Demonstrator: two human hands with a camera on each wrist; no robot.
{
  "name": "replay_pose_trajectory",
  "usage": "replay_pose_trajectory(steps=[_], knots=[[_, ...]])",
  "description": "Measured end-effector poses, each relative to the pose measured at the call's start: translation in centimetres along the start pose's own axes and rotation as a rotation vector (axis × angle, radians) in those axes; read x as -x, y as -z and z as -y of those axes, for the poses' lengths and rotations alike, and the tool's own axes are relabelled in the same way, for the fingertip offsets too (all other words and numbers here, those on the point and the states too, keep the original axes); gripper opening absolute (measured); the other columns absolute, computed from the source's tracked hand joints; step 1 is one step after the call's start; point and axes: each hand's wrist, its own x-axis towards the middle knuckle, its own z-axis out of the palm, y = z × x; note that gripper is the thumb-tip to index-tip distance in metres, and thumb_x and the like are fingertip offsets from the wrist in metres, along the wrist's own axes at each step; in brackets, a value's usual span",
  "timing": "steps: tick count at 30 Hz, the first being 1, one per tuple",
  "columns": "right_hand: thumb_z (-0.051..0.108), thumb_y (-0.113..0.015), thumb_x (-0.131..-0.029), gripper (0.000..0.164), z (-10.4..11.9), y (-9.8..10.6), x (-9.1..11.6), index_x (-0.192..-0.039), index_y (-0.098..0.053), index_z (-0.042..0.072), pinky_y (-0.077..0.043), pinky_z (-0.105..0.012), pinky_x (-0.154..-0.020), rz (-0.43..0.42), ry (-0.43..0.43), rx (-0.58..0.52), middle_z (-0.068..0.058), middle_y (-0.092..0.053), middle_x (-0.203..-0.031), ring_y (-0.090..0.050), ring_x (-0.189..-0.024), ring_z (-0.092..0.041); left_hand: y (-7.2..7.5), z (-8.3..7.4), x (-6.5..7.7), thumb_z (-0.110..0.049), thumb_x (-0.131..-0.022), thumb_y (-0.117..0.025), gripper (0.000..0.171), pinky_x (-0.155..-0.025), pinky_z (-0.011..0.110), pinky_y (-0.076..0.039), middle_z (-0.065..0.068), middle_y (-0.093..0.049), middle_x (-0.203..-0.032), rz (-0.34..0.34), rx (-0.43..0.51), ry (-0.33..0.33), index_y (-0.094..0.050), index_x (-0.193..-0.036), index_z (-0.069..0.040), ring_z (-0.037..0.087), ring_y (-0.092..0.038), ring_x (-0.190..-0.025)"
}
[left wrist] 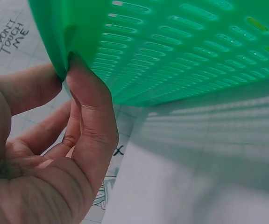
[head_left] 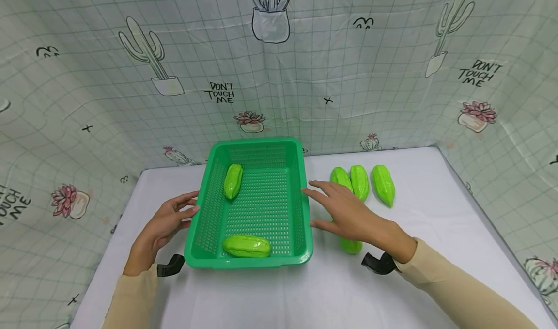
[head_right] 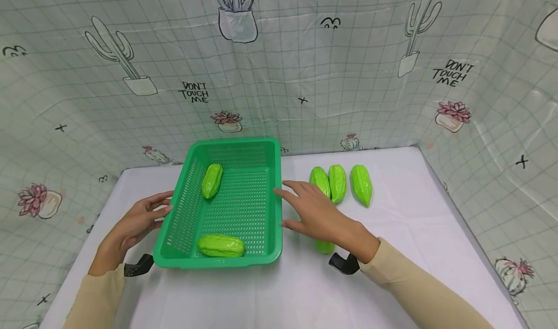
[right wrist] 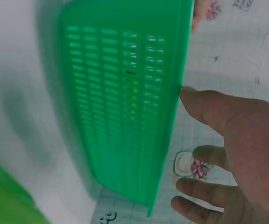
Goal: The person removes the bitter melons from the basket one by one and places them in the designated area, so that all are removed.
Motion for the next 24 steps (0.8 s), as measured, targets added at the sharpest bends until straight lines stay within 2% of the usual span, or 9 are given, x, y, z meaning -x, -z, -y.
replay_pose_trajectory(steps=[10, 14, 24], knots=[[0.036, -0.087, -0.09, 0.078, 1.3, 0.4, -3.5, -0.154, -0.054, 0.006, -0.041, -0.06, -0.116, 0.055, 0.088, 0.032, -0.02, -0.05, -0.156, -0.048, -0.143, -0.041, 0.0, 0.0, -0.1, -0.007, -0.11, -0.056, 0.061, -0.083, 0.025, -0.06, 0.011, -0.054, -0.131, -0.009, 0.029, 0.006, -0.028, -0.164, 0.005, 0.004, -0.067, -0.093], [0.039, -0.086, -0.09, 0.08, 1.8, 0.6, -5.0, -0.155, -0.052, 0.008, -0.041, -0.058, -0.117, 0.099, 0.137, 0.047, -0.019, -0.048, -0.158, -0.048, -0.144, -0.04, 0.0, 0.0, -0.2, -0.006, -0.11, -0.056, 0.061, -0.082, 0.025, -0.059, 0.007, -0.055, -0.128, -0.018, 0.04, 0.014, -0.029, -0.164, 0.005, 0.004, -0.067, -0.092], [0.033, -0.089, -0.089, 0.084, 3.4, 0.5, -8.6, -0.158, -0.048, 0.007, -0.037, -0.056, -0.121, 0.237, 0.267, 0.053, -0.02, -0.047, -0.159, -0.044, -0.147, -0.039, 0.0, 0.0, -0.1, -0.004, -0.11, -0.054, 0.061, -0.081, 0.024, -0.059, 0.007, -0.055, -0.128, -0.013, 0.06, 0.017, -0.028, -0.164, 0.005, 0.004, -0.067, -0.092]])
